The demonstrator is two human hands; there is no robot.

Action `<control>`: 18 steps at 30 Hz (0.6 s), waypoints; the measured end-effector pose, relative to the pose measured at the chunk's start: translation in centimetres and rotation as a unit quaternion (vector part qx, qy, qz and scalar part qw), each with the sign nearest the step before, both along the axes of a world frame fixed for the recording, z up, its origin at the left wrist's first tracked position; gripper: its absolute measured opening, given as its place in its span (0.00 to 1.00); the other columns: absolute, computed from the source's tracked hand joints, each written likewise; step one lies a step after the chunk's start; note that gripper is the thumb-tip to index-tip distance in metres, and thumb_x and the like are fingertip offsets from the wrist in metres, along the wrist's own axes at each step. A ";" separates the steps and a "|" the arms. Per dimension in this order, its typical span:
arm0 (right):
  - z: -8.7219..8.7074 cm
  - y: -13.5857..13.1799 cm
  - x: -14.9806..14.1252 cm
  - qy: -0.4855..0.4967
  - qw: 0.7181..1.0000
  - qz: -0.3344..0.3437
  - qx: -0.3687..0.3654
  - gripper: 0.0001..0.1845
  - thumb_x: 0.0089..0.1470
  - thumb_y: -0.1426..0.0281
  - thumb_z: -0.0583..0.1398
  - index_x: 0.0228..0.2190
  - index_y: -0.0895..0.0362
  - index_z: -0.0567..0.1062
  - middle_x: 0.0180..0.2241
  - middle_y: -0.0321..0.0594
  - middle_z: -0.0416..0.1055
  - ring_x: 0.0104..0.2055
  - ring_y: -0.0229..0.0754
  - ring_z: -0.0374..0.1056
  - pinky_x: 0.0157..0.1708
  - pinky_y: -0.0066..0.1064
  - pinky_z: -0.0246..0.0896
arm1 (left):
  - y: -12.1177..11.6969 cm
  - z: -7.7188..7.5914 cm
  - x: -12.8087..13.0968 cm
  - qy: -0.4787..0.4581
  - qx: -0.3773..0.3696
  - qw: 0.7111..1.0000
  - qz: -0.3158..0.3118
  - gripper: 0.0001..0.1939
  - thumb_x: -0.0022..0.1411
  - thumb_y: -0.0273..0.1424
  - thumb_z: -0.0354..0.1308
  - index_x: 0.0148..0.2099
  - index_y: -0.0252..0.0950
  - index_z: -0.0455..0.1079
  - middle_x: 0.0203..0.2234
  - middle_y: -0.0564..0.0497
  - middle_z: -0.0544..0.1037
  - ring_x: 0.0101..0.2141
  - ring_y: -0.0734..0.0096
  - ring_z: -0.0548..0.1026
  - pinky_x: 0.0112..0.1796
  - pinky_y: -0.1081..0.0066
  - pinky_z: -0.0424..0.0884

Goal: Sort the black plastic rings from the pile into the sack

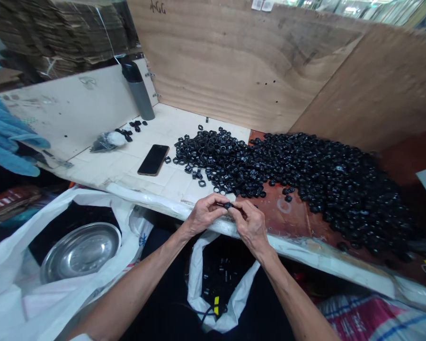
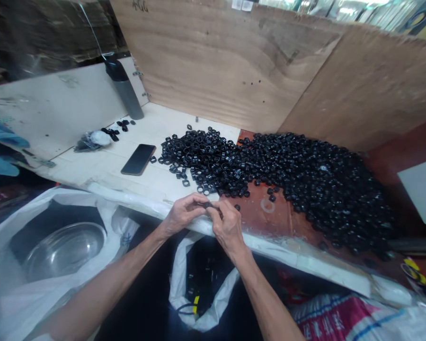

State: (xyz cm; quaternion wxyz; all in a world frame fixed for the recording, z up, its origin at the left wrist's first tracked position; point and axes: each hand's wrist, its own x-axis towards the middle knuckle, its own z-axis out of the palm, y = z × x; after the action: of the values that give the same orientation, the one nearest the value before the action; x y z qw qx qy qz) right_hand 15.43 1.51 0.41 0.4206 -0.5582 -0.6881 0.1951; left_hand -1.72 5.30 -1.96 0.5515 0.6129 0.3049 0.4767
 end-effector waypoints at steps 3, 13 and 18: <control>-0.5 -0.1 -0.4 -0.048 0.998 -0.029 -0.027 0.19 0.65 0.65 0.53 0.25 0.57 0.75 0.21 0.36 0.69 0.24 0.38 0.66 0.28 0.28 0.57 | 0.0 -0.1 0.0 0.022 0.057 0.998 0.010 0.10 0.60 0.30 0.62 0.44 0.33 0.74 0.41 0.44 0.75 0.44 0.64 0.75 0.47 0.65 0.72; 0.2 -0.9 -0.2 -0.008 0.998 -0.011 -0.065 0.20 0.62 0.59 0.56 0.23 0.58 0.74 0.20 0.33 0.66 0.21 0.35 0.60 0.23 0.26 0.52 | 0.0 -0.3 -0.1 -0.004 0.034 0.999 0.020 0.10 0.61 0.28 0.61 0.45 0.33 0.73 0.42 0.44 0.74 0.44 0.65 0.74 0.45 0.67 0.73; 0.2 -0.9 -0.5 0.004 0.998 -0.014 -0.057 0.20 0.60 0.59 0.59 0.21 0.58 0.71 0.18 0.32 0.61 0.21 0.34 0.57 0.23 0.26 0.52 | -0.1 -0.1 -0.1 -0.005 0.029 0.999 0.017 0.10 0.61 0.29 0.62 0.44 0.32 0.73 0.42 0.44 0.74 0.43 0.65 0.74 0.45 0.67 0.73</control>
State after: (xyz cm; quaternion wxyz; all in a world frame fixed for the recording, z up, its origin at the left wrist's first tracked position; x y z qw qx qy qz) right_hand 14.95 0.63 0.62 0.3937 -0.5897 -0.6666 0.2300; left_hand -1.78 5.25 -2.02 0.5265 0.6210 0.2991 0.4976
